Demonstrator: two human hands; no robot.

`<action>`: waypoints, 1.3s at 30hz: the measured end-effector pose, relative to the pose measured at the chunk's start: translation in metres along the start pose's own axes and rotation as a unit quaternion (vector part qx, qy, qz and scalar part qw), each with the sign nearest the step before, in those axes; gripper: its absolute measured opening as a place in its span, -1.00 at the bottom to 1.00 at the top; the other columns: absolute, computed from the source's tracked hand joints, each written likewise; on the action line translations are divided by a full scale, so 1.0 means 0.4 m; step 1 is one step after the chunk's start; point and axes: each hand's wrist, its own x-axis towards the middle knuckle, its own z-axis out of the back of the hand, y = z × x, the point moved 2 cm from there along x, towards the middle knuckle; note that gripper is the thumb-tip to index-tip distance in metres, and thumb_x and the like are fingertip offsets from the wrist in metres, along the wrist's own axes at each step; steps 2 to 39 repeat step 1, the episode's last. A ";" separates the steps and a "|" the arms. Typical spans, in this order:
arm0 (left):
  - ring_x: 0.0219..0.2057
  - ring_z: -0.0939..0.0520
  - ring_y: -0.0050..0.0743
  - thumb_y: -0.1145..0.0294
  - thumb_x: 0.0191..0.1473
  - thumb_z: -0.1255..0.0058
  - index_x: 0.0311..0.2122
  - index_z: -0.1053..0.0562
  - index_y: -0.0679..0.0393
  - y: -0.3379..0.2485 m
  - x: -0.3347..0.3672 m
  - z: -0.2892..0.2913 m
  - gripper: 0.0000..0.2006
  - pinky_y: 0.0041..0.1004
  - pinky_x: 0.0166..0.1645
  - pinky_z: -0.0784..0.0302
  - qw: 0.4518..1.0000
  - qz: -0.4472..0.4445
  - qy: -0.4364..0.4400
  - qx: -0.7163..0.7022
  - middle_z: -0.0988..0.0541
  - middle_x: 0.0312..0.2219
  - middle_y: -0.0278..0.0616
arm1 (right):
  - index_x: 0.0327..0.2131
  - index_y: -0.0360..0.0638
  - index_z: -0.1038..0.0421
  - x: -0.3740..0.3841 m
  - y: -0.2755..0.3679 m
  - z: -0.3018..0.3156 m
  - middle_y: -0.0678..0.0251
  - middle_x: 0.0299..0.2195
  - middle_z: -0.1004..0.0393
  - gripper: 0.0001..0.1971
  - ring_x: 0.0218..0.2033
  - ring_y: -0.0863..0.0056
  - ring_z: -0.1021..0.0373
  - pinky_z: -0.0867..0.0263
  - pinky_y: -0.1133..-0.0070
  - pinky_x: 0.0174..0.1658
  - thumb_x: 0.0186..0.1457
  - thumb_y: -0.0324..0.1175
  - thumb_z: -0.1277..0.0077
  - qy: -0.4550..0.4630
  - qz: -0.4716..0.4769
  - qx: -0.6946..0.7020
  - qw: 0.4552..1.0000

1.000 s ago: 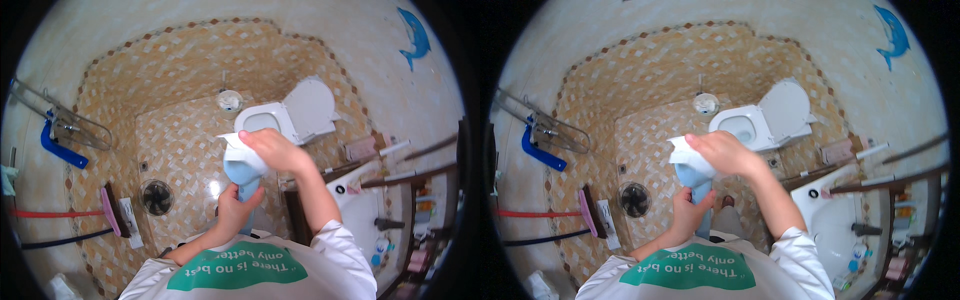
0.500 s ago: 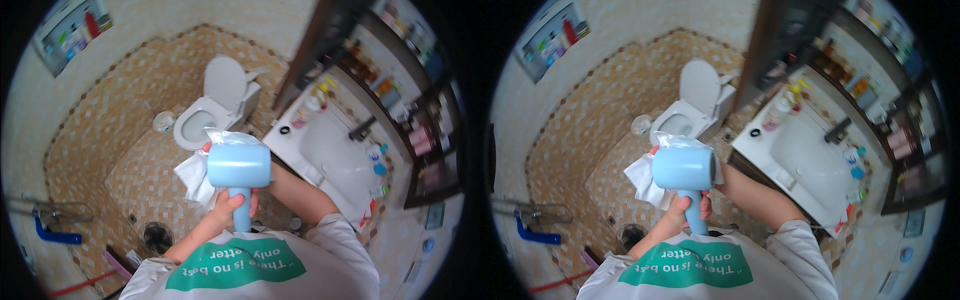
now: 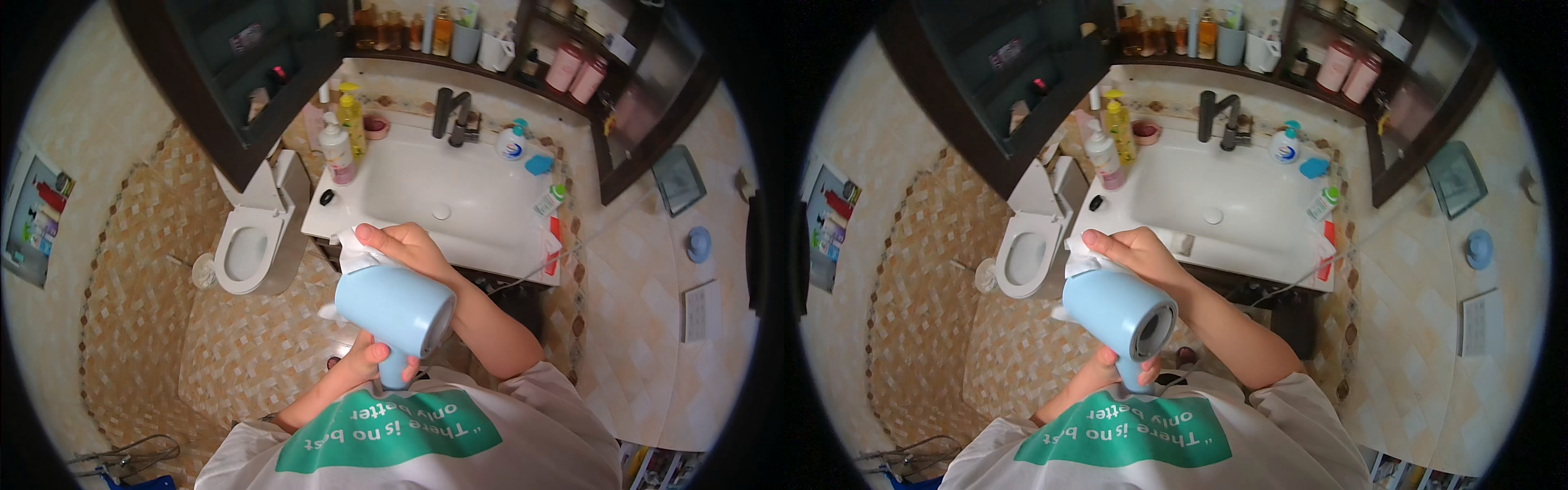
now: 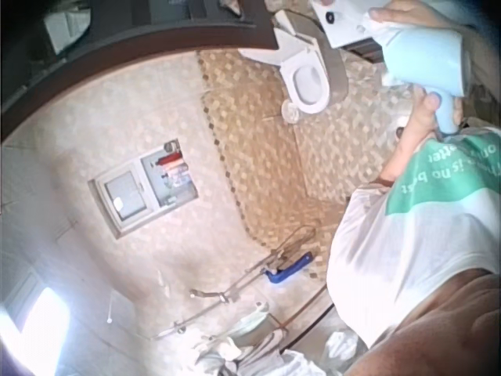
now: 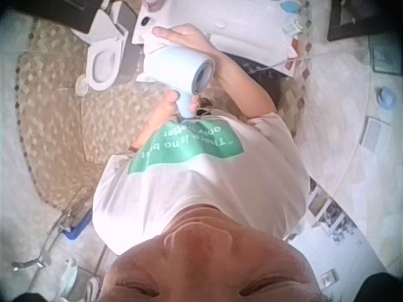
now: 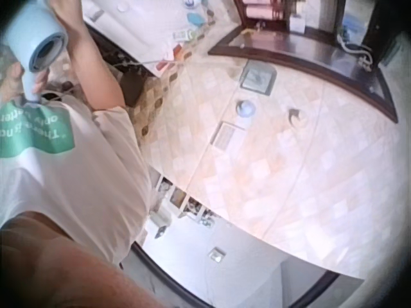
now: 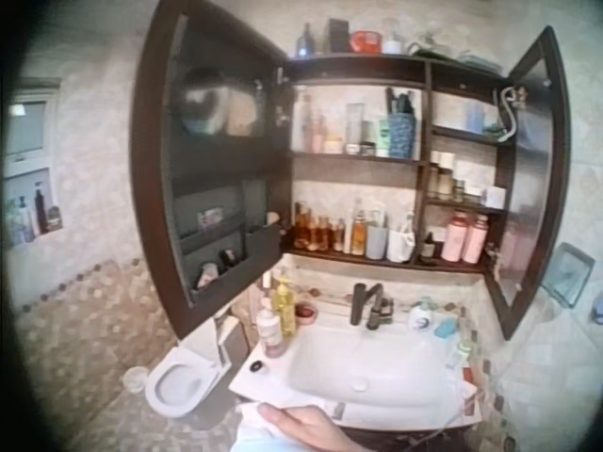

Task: The person cleans a bathroom cabinet and floor using a cloth and various cleaning products, then washes hands at the sink. They later sit on a stool in the living room to handle a white device and return to the bathroom to wipe a hairdryer with a cloth.

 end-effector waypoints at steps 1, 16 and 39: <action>-0.61 -0.56 -0.25 -0.11 -0.11 -0.22 0.00 -0.28 0.26 0.015 0.007 -0.007 -0.27 -0.40 -0.57 -0.46 1.000 0.005 0.012 0.017 -0.52 -0.49 0.01 | -0.39 -0.34 -0.52 -0.028 0.002 0.022 0.44 -0.50 -0.50 -0.52 -0.48 0.75 -0.35 -0.28 0.72 -0.38 0.18 -0.01 0.03 -0.023 0.005 -0.022 0.999; -0.61 -0.56 -0.25 -0.11 -0.11 -0.22 0.00 -0.28 0.26 0.015 0.007 -0.007 -0.27 -0.40 -0.57 -0.46 1.000 0.005 0.012 0.017 -0.52 -0.49 0.01 | -0.39 -0.34 -0.52 -0.028 0.002 0.022 0.44 -0.50 -0.50 -0.52 -0.48 0.75 -0.35 -0.28 0.72 -0.38 0.18 -0.01 0.03 -0.023 0.005 -0.022 0.999; -0.61 -0.56 -0.25 -0.11 -0.11 -0.22 0.00 -0.28 0.26 0.015 0.007 -0.007 -0.27 -0.40 -0.57 -0.46 1.000 0.005 0.012 0.017 -0.52 -0.49 0.01 | -0.39 -0.34 -0.52 -0.028 0.002 0.022 0.44 -0.50 -0.50 -0.52 -0.48 0.75 -0.35 -0.28 0.72 -0.38 0.18 -0.01 0.03 -0.023 0.005 -0.022 0.999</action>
